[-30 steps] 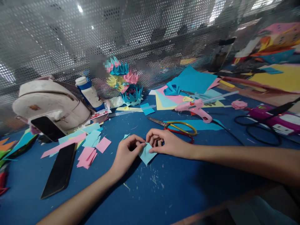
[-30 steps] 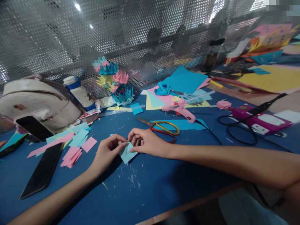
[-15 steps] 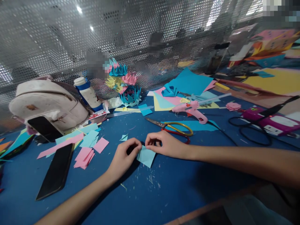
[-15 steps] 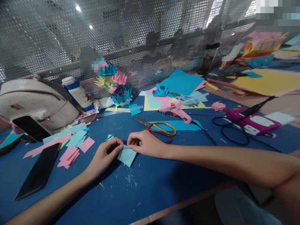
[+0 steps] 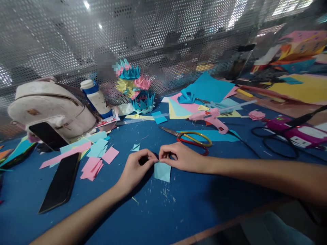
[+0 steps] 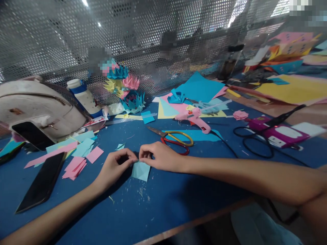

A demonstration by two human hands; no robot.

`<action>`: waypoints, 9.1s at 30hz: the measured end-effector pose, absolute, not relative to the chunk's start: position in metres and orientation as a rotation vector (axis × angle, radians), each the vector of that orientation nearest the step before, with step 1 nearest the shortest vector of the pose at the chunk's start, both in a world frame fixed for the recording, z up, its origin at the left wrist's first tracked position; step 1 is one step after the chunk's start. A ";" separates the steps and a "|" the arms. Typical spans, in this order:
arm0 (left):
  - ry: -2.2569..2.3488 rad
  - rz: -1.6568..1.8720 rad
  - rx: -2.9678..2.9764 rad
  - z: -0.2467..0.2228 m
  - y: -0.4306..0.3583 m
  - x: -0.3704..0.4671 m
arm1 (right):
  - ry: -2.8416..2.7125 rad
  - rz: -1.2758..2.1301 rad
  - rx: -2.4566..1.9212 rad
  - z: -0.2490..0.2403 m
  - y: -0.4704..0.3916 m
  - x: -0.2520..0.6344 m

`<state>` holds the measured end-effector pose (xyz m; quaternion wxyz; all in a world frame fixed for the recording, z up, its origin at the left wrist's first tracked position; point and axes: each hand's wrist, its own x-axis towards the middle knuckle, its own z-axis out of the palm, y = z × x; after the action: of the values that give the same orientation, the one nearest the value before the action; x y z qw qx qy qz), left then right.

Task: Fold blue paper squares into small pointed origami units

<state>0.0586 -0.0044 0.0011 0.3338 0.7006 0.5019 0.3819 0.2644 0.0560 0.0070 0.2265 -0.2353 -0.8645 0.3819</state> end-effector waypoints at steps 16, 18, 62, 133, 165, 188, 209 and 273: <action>1.215 0.943 2.253 -0.001 -0.013 0.044 | -2.606 0.727 -0.081 0.001 0.071 0.274; 1.176 0.936 2.324 0.000 -0.016 0.042 | -2.652 0.653 -0.002 0.001 0.073 0.275; 0.869 0.713 2.930 0.007 -0.026 0.038 | -2.839 0.182 0.238 0.003 0.084 0.278; 1.355 0.647 2.360 -0.002 -0.020 0.047 | -2.952 0.207 -0.310 0.032 0.047 0.271; 1.370 0.776 2.285 0.002 -0.016 0.031 | -2.651 0.559 -0.283 0.004 0.067 0.271; 1.238 0.314 3.060 0.025 -0.034 0.017 | -2.800 0.081 0.023 0.020 0.077 0.280; 1.417 0.765 2.120 -0.002 -0.011 0.031 | -2.506 0.725 -0.587 0.010 0.054 0.258; 1.129 0.640 3.081 0.002 -0.040 0.021 | -2.815 -0.078 -0.145 0.005 0.053 0.264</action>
<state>0.0206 -0.0399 0.0019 -0.1006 0.9169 0.3360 0.1905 0.2640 0.0532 0.0046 0.1599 -0.0509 -0.9854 -0.0274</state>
